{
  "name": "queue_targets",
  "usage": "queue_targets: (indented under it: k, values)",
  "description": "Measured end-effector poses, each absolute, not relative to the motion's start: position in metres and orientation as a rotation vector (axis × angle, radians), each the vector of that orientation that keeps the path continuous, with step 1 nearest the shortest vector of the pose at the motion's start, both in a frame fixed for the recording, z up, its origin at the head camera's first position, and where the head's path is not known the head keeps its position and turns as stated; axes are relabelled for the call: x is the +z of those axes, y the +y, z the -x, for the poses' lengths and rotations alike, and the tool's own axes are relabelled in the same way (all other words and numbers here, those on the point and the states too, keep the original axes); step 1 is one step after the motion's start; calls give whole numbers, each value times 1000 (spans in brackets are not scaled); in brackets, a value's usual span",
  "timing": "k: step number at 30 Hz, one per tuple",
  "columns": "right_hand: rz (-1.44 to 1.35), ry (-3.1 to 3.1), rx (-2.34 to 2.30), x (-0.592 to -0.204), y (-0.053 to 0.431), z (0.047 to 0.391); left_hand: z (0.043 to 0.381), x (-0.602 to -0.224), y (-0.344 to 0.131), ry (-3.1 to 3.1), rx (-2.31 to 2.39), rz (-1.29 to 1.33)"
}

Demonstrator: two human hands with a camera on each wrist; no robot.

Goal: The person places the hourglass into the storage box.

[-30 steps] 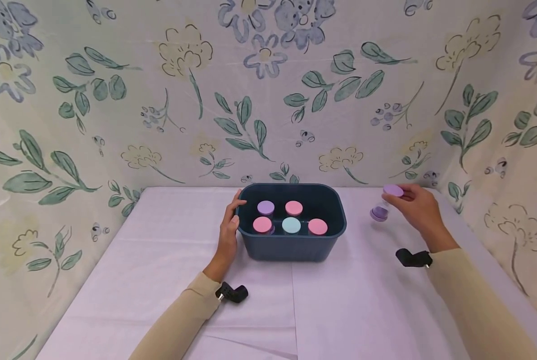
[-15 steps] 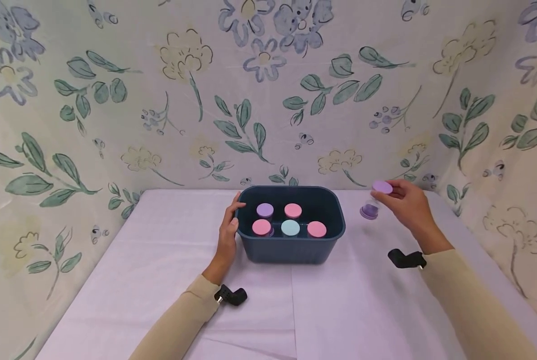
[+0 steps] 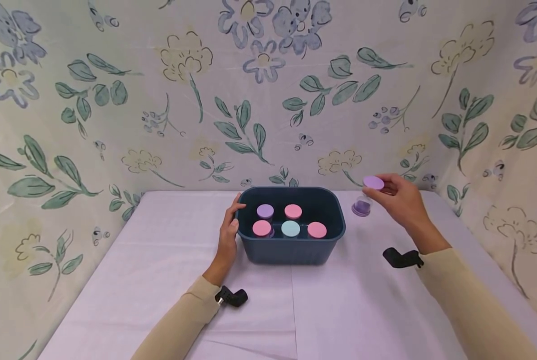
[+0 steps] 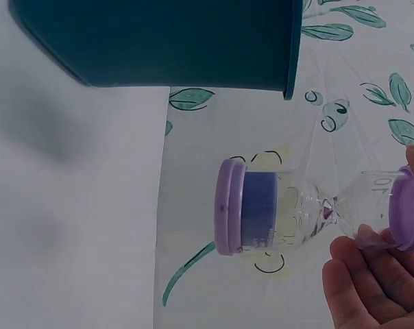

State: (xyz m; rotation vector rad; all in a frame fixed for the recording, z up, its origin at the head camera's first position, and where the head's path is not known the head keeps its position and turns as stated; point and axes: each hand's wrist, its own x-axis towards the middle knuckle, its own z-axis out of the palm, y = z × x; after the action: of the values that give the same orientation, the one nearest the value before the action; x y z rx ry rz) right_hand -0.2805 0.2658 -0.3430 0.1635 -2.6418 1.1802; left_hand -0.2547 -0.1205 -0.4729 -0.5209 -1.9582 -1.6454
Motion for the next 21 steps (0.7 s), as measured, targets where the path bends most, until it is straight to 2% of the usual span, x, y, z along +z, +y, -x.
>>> queue_targets:
  k: [4, 11, 21]
  values:
    - [-195, -2635, 1169, -338, 261, 278, 254, -473, -121, -1953, -1645, 523]
    - [-243, -2640, 1144, -330, 253, 275, 228, -440, -117, -1952, -1679, 535]
    - [-305, -2616, 1158, -317, 234, 271, 227, -437, -118, -1920, -1659, 565]
